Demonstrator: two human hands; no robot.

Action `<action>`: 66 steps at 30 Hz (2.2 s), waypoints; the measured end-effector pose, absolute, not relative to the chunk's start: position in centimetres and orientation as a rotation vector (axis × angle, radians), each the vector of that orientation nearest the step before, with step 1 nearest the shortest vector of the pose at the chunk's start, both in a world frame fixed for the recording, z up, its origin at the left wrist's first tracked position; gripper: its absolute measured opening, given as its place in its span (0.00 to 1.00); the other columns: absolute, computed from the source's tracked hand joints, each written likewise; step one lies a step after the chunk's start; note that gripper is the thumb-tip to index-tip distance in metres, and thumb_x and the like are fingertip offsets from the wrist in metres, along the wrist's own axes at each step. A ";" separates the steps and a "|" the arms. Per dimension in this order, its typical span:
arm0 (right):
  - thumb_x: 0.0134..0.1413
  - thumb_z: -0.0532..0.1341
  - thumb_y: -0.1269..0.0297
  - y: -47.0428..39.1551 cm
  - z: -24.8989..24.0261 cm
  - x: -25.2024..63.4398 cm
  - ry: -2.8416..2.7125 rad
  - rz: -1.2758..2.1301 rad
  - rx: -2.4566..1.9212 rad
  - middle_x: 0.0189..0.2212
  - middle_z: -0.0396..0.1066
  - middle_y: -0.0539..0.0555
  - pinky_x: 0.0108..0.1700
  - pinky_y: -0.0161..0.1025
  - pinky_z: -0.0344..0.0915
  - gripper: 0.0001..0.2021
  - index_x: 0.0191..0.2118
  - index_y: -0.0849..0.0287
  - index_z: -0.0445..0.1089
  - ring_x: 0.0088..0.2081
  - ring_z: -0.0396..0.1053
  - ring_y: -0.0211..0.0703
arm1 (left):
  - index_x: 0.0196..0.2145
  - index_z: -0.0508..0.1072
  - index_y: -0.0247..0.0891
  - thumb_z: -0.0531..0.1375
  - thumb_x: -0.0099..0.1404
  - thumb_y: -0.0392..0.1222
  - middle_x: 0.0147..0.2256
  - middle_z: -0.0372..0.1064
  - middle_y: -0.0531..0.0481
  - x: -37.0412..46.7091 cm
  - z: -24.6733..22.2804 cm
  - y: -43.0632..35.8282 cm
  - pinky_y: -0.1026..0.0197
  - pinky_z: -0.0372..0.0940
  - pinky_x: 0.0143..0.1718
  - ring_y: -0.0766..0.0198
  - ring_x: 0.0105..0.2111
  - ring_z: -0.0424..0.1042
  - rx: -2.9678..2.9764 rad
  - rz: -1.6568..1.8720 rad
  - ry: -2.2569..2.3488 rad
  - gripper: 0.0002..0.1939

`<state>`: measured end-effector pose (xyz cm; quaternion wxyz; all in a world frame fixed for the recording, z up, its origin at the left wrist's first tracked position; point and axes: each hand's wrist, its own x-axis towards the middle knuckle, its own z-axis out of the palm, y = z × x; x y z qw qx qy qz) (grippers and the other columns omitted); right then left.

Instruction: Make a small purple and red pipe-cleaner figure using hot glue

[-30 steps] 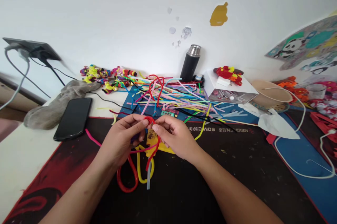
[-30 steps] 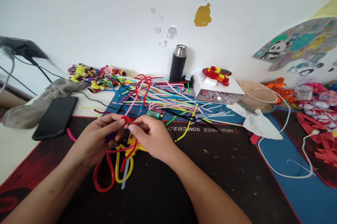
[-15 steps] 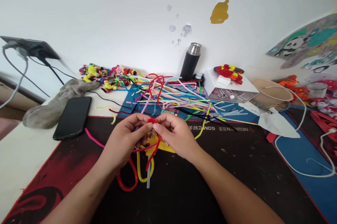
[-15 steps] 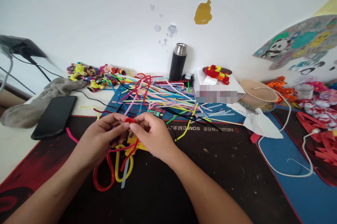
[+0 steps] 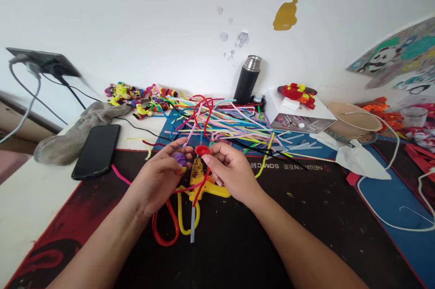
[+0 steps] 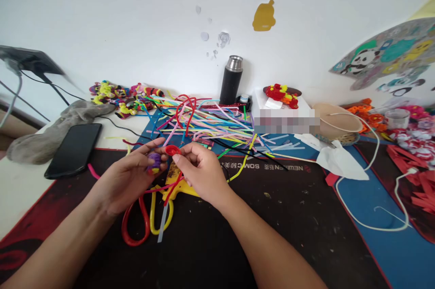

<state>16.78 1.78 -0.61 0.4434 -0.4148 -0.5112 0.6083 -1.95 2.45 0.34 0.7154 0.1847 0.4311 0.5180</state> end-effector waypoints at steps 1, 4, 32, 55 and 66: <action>0.62 0.69 0.51 1.8 -0.6 16.8 -1.268 1.507 -1.028 0.18 0.63 0.40 0.19 0.32 0.52 0.14 0.37 0.55 0.69 0.15 0.56 0.31 | 0.47 0.81 0.36 0.64 0.45 0.18 0.40 0.80 0.44 -2.0 0.2 2.4 0.67 0.75 0.37 0.62 0.37 0.78 0.436 1.158 0.935 0.31; 0.62 0.68 0.51 1.7 -0.4 16.9 -1.263 1.498 -1.035 0.17 0.63 0.39 0.19 0.31 0.52 0.14 0.37 0.55 0.70 0.15 0.56 0.31 | 0.52 0.80 0.39 0.68 0.45 0.18 0.45 0.81 0.44 -1.9 -0.1 2.1 0.64 0.76 0.46 0.59 0.45 0.80 0.536 1.182 0.905 0.36; 0.63 0.69 0.48 1.7 -0.5 17.0 -1.259 1.498 -1.046 0.17 0.61 0.39 0.19 0.32 0.51 0.16 0.37 0.55 0.70 0.15 0.55 0.31 | 0.76 0.61 0.50 0.68 0.62 0.30 0.63 0.76 0.41 -1.5 -0.1 0.5 0.55 0.70 0.58 0.51 0.61 0.75 1.222 1.176 1.029 0.47; 0.62 0.70 0.55 1.6 -0.1 17.0 -1.329 1.666 -1.081 0.19 0.62 0.39 0.19 0.31 0.51 0.13 0.35 0.56 0.70 0.16 0.56 0.30 | 0.38 0.84 0.42 0.76 0.62 0.56 0.32 0.77 0.50 -2.4 -0.4 1.2 0.63 0.61 0.30 0.62 0.29 0.68 1.171 1.086 1.234 0.16; 0.64 0.68 0.54 1.7 -0.5 17.1 -1.337 1.595 -1.083 0.21 0.66 0.41 0.20 0.32 0.54 0.11 0.39 0.56 0.72 0.17 0.58 0.31 | 0.33 0.80 0.38 0.81 0.52 0.55 0.21 0.63 0.58 -2.2 0.0 1.6 0.68 0.50 0.22 0.71 0.21 0.55 0.874 1.023 1.107 0.22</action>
